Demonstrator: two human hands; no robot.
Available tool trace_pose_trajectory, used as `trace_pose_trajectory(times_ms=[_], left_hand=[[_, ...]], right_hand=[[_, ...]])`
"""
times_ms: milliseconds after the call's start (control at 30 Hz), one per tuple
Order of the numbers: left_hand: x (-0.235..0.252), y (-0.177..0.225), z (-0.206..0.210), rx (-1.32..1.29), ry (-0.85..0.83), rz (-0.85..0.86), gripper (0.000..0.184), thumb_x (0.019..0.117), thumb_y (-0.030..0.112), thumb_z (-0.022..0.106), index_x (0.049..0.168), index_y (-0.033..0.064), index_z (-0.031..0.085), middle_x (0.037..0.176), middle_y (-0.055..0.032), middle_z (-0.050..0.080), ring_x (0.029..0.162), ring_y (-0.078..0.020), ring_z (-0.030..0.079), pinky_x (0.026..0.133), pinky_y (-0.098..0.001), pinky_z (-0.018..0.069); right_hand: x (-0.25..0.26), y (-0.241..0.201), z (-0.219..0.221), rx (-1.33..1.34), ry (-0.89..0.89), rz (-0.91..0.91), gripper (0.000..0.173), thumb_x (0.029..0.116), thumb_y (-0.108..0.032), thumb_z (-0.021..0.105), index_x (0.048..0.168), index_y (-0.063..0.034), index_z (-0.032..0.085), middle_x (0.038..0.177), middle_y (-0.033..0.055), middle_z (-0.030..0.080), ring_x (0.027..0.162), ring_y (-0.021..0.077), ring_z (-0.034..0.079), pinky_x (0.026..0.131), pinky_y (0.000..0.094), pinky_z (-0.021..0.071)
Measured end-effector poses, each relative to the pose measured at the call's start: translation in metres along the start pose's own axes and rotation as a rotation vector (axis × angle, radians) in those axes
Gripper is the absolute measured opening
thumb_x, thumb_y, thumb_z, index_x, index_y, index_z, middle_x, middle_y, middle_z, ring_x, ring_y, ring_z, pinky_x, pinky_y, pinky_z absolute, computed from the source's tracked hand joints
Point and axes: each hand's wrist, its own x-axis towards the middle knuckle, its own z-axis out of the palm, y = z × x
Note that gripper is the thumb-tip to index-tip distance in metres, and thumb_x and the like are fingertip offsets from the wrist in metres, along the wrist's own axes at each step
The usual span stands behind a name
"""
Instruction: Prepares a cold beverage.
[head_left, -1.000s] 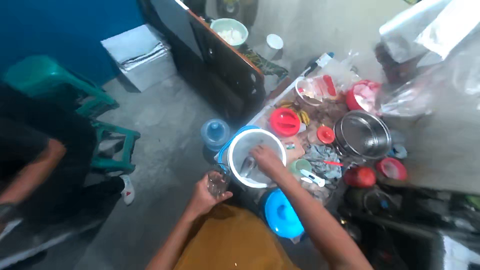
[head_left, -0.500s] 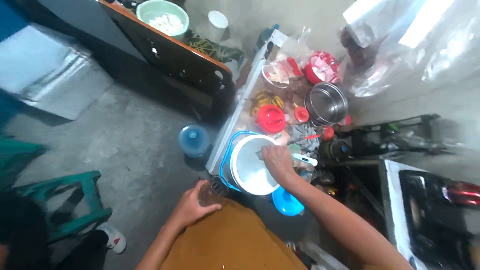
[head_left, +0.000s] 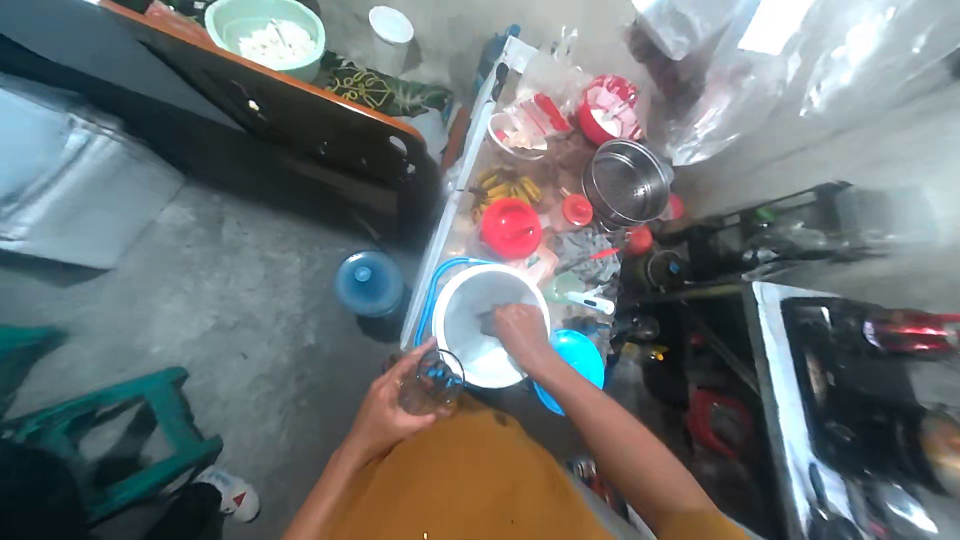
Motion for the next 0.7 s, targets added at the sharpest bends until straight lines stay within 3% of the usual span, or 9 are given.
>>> trace_pose_trajectory(times_ms=[67,133,200,233,300,433,567,700], left_hand=[[-0.002,0.001,0.007,-0.002,0.047,0.014,0.092,0.0729,0.036,0.092,0.148,0.0032,0.05,0.147,-0.008,0.059,0.13,-0.0162,0.06,0.11,-0.0343,0.0523],[-0.002,0.002,0.013,-0.011,0.088,0.041,0.093,0.0719,0.033,0.093,0.149,0.0034,0.049,0.147,-0.0093,0.059,0.129,-0.0186,0.061,0.109,-0.0358,0.0535],[-0.003,0.003,0.019,-0.008,0.103,0.074,0.093,0.0721,0.034,0.093,0.148,0.003,0.05,0.144,-0.0101,0.061,0.124,-0.0193,0.064,0.106,-0.0357,0.0557],[-0.002,0.004,0.022,-0.009,0.097,0.084,0.091,0.0722,0.033,0.093,0.147,0.0032,0.051,0.142,-0.0101,0.062,0.123,-0.0194,0.065,0.105,-0.0357,0.0566],[-0.001,0.004,0.026,-0.007,0.065,0.091,0.09,0.0717,0.03,0.093,0.146,0.0025,0.051,0.143,-0.0109,0.061,0.125,-0.0206,0.064,0.107,-0.0375,0.0554],[0.003,0.004,0.035,0.108,0.064,0.068,0.091,0.0706,0.032,0.095,0.146,0.0036,0.052,0.144,-0.0091,0.06,0.129,-0.0195,0.061,0.11,-0.0376,0.0538],[0.006,0.002,0.038,0.105,0.109,0.057,0.09,0.0669,0.027,0.096,0.143,0.0023,0.054,0.141,-0.0085,0.063,0.127,-0.0187,0.062,0.109,-0.0367,0.0542],[0.004,-0.002,0.04,0.044,0.11,0.069,0.089,0.0669,0.024,0.096,0.142,0.0006,0.054,0.142,-0.011,0.062,0.128,-0.0217,0.062,0.11,-0.0392,0.0534]], right_hand=[[-0.018,0.001,-0.022,-0.038,0.161,0.007,0.026,0.0999,-0.003,0.051,0.117,-0.0001,0.07,0.107,0.0251,0.071,0.1,0.0433,0.07,0.079,0.0571,0.0551],[-0.016,0.005,-0.021,-0.088,0.473,-0.041,0.025,0.0967,-0.001,0.057,0.115,-0.0072,0.073,0.098,0.021,0.071,0.09,0.0389,0.072,0.067,0.0496,0.057],[0.0,0.01,-0.009,-0.099,0.609,-0.135,0.024,0.0952,0.0,0.06,0.113,-0.0086,0.072,0.098,0.0198,0.07,0.088,0.0372,0.071,0.065,0.0473,0.056],[0.013,0.012,-0.002,-0.093,0.609,-0.21,0.023,0.0956,0.0,0.059,0.113,-0.0072,0.072,0.101,0.0204,0.07,0.091,0.0379,0.071,0.069,0.0489,0.0566],[0.038,0.015,0.016,-0.131,0.507,-0.371,0.02,0.0982,-0.001,0.056,0.112,-0.003,0.071,0.108,0.0222,0.069,0.101,0.0405,0.069,0.081,0.0535,0.0575],[0.055,0.02,0.017,-0.232,0.207,-0.463,0.015,0.0975,-0.002,0.058,0.093,0.0002,0.073,0.089,0.0191,0.071,0.083,0.0377,0.071,0.071,0.053,0.0573],[0.044,0.028,-0.011,-0.228,0.023,-0.487,0.009,0.0918,-0.012,0.067,0.092,-0.0056,0.074,0.089,0.0154,0.072,0.088,0.0366,0.07,0.078,0.057,0.0546],[0.042,0.036,0.003,-0.202,-0.039,-0.477,0.012,0.0902,-0.014,0.07,0.1,-0.0088,0.075,0.093,0.0151,0.072,0.09,0.0365,0.07,0.08,0.0588,0.0534]])
